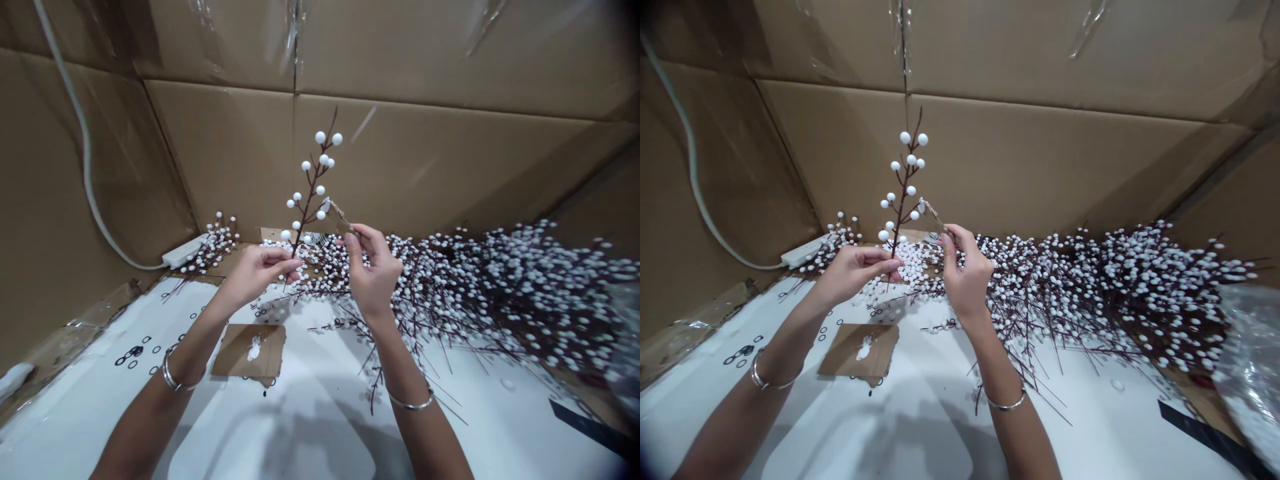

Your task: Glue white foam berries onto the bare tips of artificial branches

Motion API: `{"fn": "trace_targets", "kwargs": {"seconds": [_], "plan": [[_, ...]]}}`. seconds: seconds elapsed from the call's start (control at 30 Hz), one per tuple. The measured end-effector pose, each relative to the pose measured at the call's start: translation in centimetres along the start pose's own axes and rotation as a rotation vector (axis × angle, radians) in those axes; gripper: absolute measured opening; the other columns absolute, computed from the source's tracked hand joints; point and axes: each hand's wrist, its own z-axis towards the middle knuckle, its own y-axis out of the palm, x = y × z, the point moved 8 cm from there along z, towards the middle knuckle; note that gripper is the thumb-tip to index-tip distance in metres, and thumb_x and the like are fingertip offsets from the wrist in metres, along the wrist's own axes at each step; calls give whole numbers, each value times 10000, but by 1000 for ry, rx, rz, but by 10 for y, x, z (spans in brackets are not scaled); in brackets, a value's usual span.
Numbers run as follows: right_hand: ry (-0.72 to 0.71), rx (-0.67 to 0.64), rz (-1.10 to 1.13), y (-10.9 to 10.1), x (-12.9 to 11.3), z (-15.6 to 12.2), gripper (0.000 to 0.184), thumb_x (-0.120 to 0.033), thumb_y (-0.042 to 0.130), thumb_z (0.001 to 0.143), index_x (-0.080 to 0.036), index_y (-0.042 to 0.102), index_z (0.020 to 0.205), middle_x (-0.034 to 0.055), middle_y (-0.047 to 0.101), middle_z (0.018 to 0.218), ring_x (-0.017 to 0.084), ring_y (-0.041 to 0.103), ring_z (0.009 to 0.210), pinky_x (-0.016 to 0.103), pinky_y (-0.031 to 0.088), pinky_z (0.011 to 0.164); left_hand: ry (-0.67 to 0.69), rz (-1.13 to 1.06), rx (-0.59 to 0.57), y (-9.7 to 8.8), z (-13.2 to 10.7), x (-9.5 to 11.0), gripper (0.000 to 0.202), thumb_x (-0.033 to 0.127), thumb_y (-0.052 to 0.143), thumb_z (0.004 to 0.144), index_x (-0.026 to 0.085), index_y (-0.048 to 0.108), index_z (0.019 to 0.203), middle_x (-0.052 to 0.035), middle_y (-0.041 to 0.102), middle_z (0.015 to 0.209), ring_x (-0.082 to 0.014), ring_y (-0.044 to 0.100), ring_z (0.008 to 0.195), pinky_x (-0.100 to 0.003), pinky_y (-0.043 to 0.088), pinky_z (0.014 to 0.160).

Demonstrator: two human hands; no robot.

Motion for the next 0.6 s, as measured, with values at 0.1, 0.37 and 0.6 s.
{"fn": "trace_targets", "kwargs": {"seconds": [0.1,0.37,0.6], "plan": [[2,-7,-17,1,1,0,191,-300,512,952,-210,609,1090,18,739,921,163,732,842,288,573,718,5,1,-5,0,0,0,235,360,674,840,135,731,803,-51,730,723,-143,673,686,-237,517,682],[7,6,-34,0,1,0,211,-317,494,957,-200,603,1094,29,734,929,161,728,843,289,574,737,-3,19,-8,0,1,-1,231,359,674,832,136,734,828,-63,737,735,-162,688,691,-261,531,677],[11,-10,-83,0,2,0,215,-325,488,957,-210,606,1094,33,738,931,169,726,857,307,576,756,-9,1,-5,0,0,1,217,350,665,834,144,719,788,-64,733,728,-154,682,676,-267,546,683]]}}
